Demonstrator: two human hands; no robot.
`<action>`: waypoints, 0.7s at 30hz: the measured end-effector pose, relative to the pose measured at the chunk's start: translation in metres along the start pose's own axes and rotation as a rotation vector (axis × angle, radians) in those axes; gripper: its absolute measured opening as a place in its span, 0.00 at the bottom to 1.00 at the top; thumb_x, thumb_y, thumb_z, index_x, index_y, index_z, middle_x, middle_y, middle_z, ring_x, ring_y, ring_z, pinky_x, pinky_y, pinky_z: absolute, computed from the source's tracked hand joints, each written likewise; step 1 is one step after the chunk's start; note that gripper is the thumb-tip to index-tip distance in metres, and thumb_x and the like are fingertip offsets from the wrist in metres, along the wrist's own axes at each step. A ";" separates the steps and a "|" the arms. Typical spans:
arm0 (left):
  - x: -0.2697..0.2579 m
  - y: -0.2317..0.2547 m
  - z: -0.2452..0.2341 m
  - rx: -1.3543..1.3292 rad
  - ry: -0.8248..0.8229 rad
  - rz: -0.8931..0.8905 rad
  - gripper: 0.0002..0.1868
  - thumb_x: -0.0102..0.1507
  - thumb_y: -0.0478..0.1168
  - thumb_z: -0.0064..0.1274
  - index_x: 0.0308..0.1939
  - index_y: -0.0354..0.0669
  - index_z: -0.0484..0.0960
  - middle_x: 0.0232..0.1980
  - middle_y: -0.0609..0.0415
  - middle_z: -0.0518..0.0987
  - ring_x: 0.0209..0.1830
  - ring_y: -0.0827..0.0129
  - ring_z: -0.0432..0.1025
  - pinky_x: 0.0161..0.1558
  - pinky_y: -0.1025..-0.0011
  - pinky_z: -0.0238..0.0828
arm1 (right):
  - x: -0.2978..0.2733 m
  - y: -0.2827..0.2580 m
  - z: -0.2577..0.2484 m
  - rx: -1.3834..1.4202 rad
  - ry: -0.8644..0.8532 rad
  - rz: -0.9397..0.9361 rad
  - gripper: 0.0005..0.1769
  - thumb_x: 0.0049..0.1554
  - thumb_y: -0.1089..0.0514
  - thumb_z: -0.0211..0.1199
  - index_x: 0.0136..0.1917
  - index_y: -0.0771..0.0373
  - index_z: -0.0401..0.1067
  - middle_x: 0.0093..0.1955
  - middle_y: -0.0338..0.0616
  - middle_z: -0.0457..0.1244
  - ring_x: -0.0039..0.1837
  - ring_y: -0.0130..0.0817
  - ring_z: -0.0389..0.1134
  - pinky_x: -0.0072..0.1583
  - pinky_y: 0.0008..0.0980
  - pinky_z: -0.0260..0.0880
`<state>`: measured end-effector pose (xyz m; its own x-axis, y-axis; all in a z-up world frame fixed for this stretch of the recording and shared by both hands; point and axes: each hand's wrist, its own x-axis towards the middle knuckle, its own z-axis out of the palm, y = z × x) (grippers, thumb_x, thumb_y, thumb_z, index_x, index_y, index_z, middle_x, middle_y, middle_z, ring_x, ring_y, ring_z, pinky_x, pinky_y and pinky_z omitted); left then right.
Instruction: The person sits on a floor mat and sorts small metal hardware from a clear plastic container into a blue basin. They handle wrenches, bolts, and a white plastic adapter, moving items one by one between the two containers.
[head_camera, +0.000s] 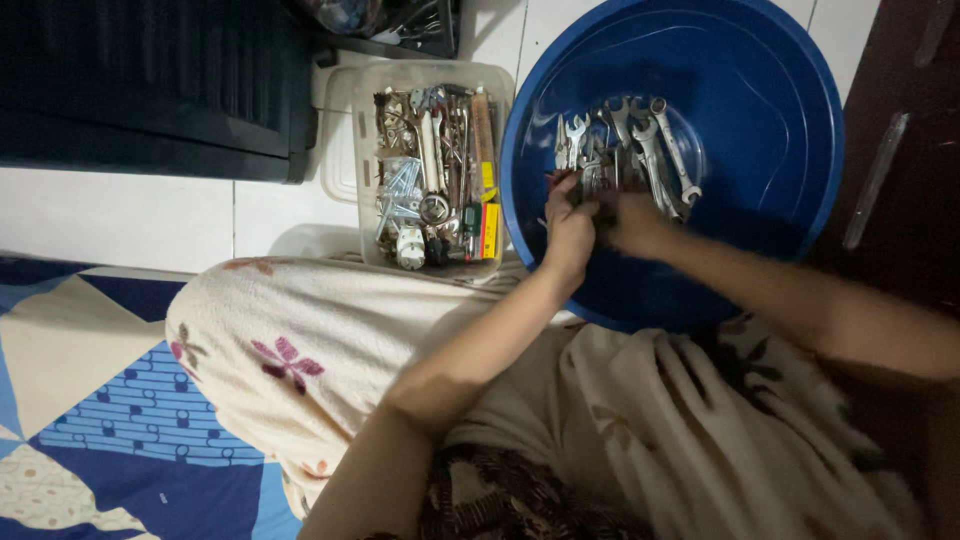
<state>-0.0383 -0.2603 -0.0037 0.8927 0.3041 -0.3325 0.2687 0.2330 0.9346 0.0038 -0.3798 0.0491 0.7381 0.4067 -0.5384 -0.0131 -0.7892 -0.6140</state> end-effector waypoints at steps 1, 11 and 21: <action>0.003 -0.014 0.002 -0.080 0.028 -0.022 0.28 0.57 0.29 0.52 0.64 0.35 0.72 0.62 0.46 0.74 0.63 0.59 0.68 0.64 0.68 0.61 | -0.005 0.003 0.004 -0.029 0.023 -0.082 0.25 0.49 0.61 0.67 0.61 0.65 0.71 0.46 0.53 0.70 0.48 0.48 0.73 0.51 0.43 0.72; 0.002 0.001 -0.008 -0.317 -0.049 -0.430 0.22 0.65 0.42 0.44 0.63 0.41 0.73 0.62 0.49 0.75 0.61 0.63 0.69 0.61 0.66 0.64 | 0.008 0.031 0.020 -0.210 0.116 -0.467 0.18 0.47 0.58 0.72 0.51 0.59 0.75 0.58 0.60 0.67 0.54 0.55 0.72 0.57 0.45 0.71; -0.001 0.012 -0.012 -0.313 -0.079 -0.489 0.29 0.67 0.46 0.43 0.72 0.44 0.65 0.68 0.50 0.70 0.68 0.63 0.62 0.68 0.67 0.54 | -0.004 -0.002 0.022 -0.069 -0.054 -0.146 0.30 0.50 0.62 0.69 0.63 0.65 0.63 0.50 0.56 0.70 0.53 0.51 0.73 0.56 0.43 0.72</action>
<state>-0.0405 -0.2472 0.0065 0.7191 0.0256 -0.6944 0.5476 0.5943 0.5890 -0.0133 -0.3701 0.0395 0.6910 0.5423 -0.4778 0.1398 -0.7489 -0.6478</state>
